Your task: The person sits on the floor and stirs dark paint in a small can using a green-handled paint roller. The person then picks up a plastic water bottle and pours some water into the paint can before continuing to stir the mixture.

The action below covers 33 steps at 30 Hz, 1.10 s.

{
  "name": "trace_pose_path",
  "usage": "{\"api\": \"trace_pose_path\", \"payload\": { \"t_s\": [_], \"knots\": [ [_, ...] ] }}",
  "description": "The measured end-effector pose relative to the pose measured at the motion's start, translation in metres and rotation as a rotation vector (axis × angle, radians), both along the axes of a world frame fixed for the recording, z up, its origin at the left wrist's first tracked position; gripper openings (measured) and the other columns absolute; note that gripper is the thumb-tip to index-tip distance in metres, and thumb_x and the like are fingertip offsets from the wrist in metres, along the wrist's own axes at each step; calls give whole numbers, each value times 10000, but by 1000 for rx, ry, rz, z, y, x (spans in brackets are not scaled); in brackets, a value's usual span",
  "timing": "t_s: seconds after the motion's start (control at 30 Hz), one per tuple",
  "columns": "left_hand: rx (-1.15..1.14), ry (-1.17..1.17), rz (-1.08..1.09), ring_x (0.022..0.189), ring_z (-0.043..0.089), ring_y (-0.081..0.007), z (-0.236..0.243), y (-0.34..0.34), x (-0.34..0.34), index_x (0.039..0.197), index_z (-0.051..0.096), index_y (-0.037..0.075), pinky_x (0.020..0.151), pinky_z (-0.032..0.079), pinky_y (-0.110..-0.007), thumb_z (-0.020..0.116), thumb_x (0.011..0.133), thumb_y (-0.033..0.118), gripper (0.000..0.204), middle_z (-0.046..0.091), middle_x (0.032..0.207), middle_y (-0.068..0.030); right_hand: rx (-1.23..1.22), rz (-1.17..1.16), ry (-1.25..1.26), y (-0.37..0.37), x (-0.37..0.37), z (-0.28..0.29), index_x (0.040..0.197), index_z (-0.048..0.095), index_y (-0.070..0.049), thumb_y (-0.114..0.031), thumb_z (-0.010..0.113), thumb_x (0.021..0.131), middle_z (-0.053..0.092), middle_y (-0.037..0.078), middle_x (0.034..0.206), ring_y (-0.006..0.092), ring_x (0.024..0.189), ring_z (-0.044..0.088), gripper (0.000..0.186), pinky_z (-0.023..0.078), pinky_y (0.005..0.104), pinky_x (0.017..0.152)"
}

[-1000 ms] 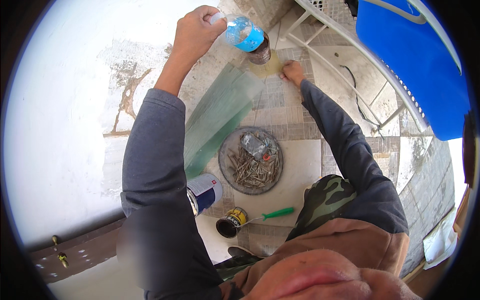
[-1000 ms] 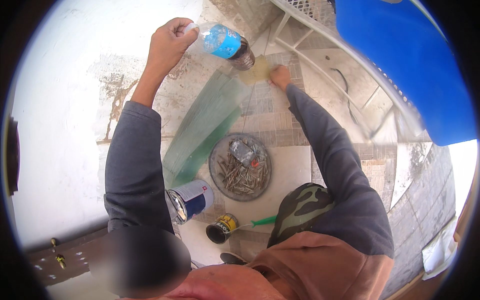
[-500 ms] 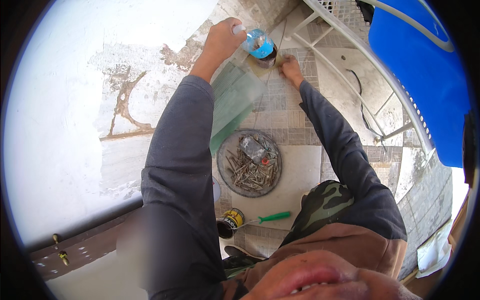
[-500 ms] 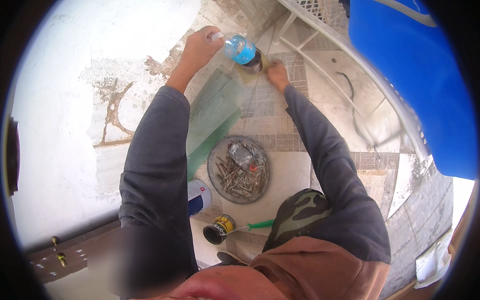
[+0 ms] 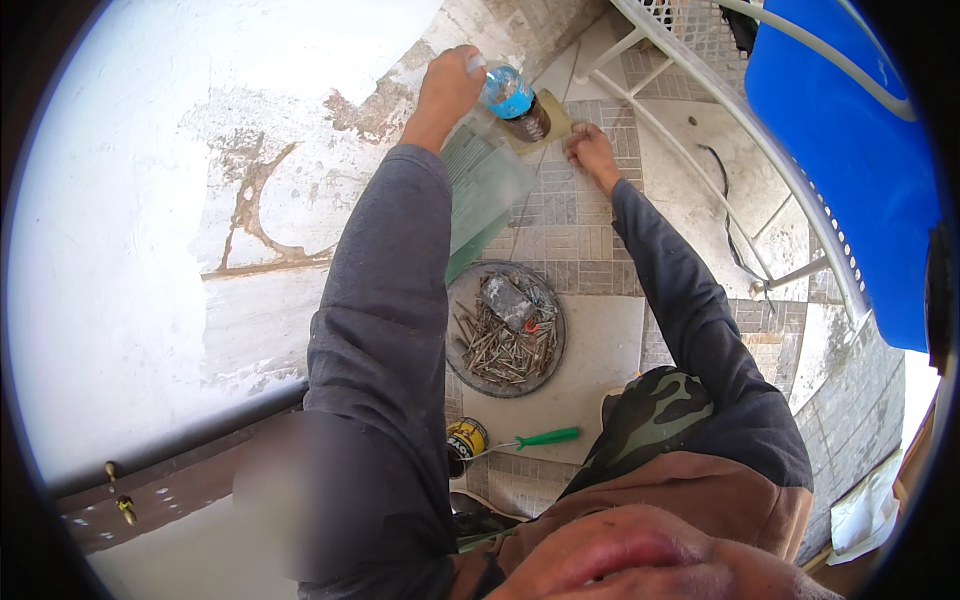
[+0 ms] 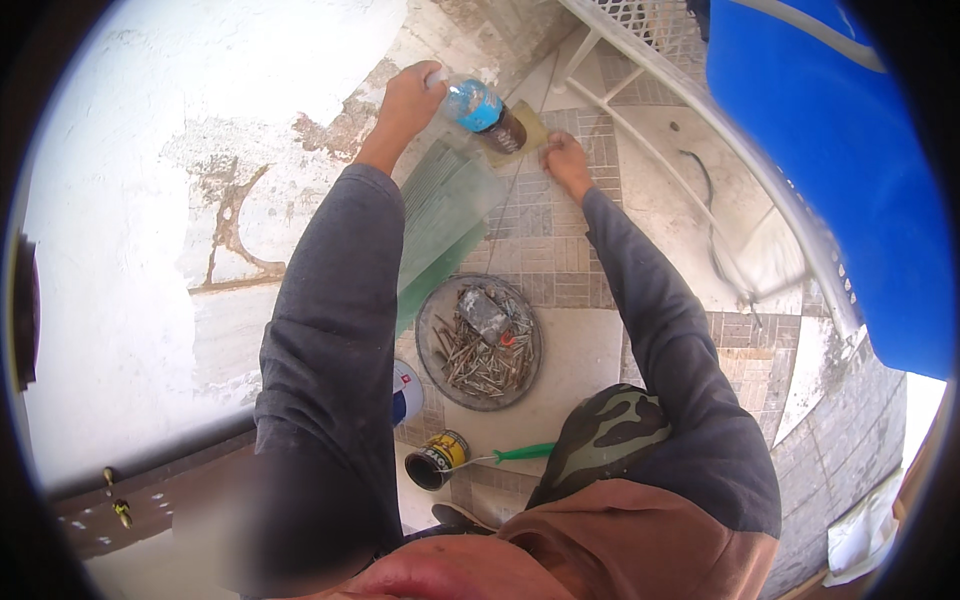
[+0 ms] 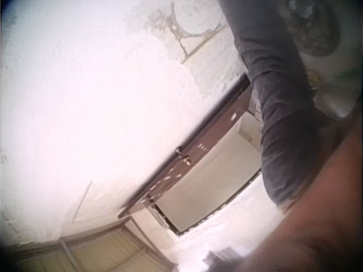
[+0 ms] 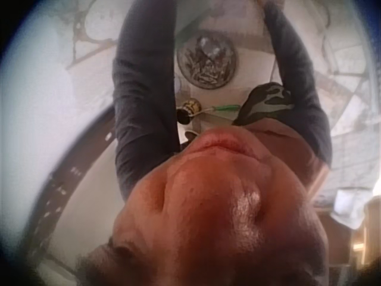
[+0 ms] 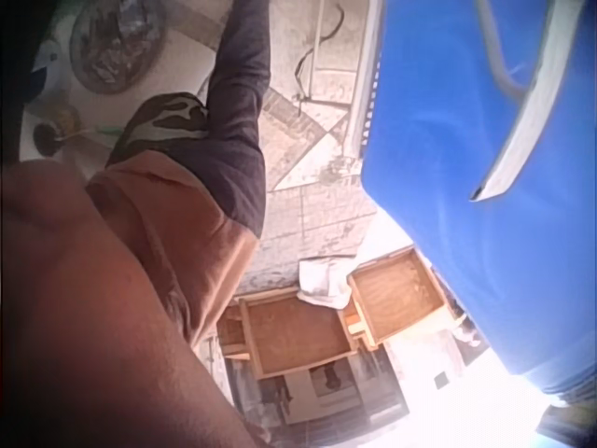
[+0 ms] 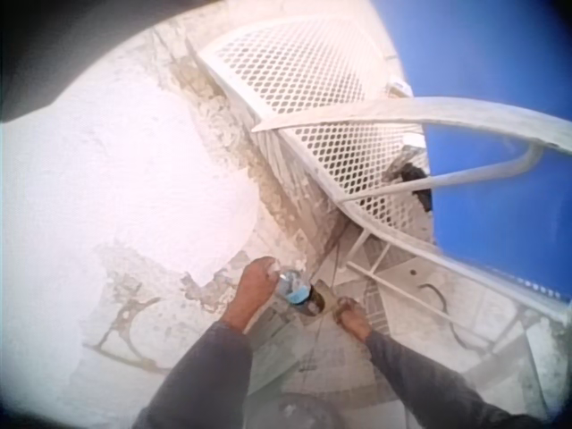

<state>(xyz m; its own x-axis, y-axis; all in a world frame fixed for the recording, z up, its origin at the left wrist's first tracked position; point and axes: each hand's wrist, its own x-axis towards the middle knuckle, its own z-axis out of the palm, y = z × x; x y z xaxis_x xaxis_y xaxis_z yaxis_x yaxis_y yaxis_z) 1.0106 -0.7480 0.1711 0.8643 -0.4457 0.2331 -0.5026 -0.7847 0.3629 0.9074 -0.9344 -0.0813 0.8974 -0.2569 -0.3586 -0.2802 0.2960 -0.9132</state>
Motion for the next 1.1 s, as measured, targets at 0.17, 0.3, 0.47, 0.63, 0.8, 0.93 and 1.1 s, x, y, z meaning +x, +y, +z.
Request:
{"api": "trace_pose_path", "payload": {
  "t_s": [0.17, 0.3, 0.47, 0.63, 0.8, 0.93, 1.1],
  "knots": [
    [-9, -42, 14, 1142, 704, -426, -6, -3, -3, 1354, 683, 4, 1014, 553, -472, 757, 909, 195, 490, 717, 1259, -267, -42, 41, -65, -2, -5, -11, 1340, 585, 63, 56, 497, 881, 703, 106, 858, 171, 671, 664, 468, 527, 322, 573],
    [16, -14, 11, 1114, 725, -379, -5, -2, -10, 1431, 628, -12, 997, 560, -449, 801, 898, 246, 617, 716, 1281, -274, -64, 3, -44, -4, -15, -10, 1323, 612, 59, 55, 512, 871, 710, 106, 850, 180, 662, 674, 463, 535, 323, 587],
    [41, 27, 61, 1099, 720, -341, 0, 5, -22, 1498, 566, -13, 969, 567, -432, 830, 887, 270, 723, 689, 1298, -290, -124, 65, -100, -4, -24, -3, 1336, 595, 57, 32, 517, 914, 689, 100, 862, 163, 663, 639, 430, 495, 303, 561],
    [34, -14, 105, 1097, 712, -327, 18, 13, -49, 1521, 546, 6, 955, 575, -421, 818, 903, 286, 731, 627, 1399, -259, -130, 132, -128, 5, -22, 2, 1335, 598, 63, 18, 518, 935, 667, 83, 868, 144, 651, 607, 410, 461, 295, 531],
    [-68, 42, 35, 1123, 699, -269, 71, 49, -119, 1502, 562, 29, 919, 596, -378, 778, 945, 212, 624, 570, 1481, -218, -105, 160, -8, 18, -17, 11, 1340, 607, 58, 12, 528, 942, 676, 76, 876, 143, 653, 618, 409, 491, 285, 536],
    [-196, 184, 129, 1145, 675, -227, 112, 95, -200, 1490, 560, 47, 905, 597, -342, 747, 972, 113, 554, 542, 1511, -168, 39, 135, 67, 20, -11, 18, 1382, 592, 39, 1, 532, 962, 712, 81, 936, 151, 667, 649, 425, 549, 281, 578],
    [-298, 349, 278, 1145, 642, -195, 149, 158, -302, 1540, 516, 51, 938, 576, -325, 755, 991, 105, 601, 531, 1513, -125, 237, 154, 174, 14, 2, 12, 1452, 571, -2, 17, 519, 962, 743, 58, 995, 145, 713, 667, 493, 588, 311, 638]
  ]
}}
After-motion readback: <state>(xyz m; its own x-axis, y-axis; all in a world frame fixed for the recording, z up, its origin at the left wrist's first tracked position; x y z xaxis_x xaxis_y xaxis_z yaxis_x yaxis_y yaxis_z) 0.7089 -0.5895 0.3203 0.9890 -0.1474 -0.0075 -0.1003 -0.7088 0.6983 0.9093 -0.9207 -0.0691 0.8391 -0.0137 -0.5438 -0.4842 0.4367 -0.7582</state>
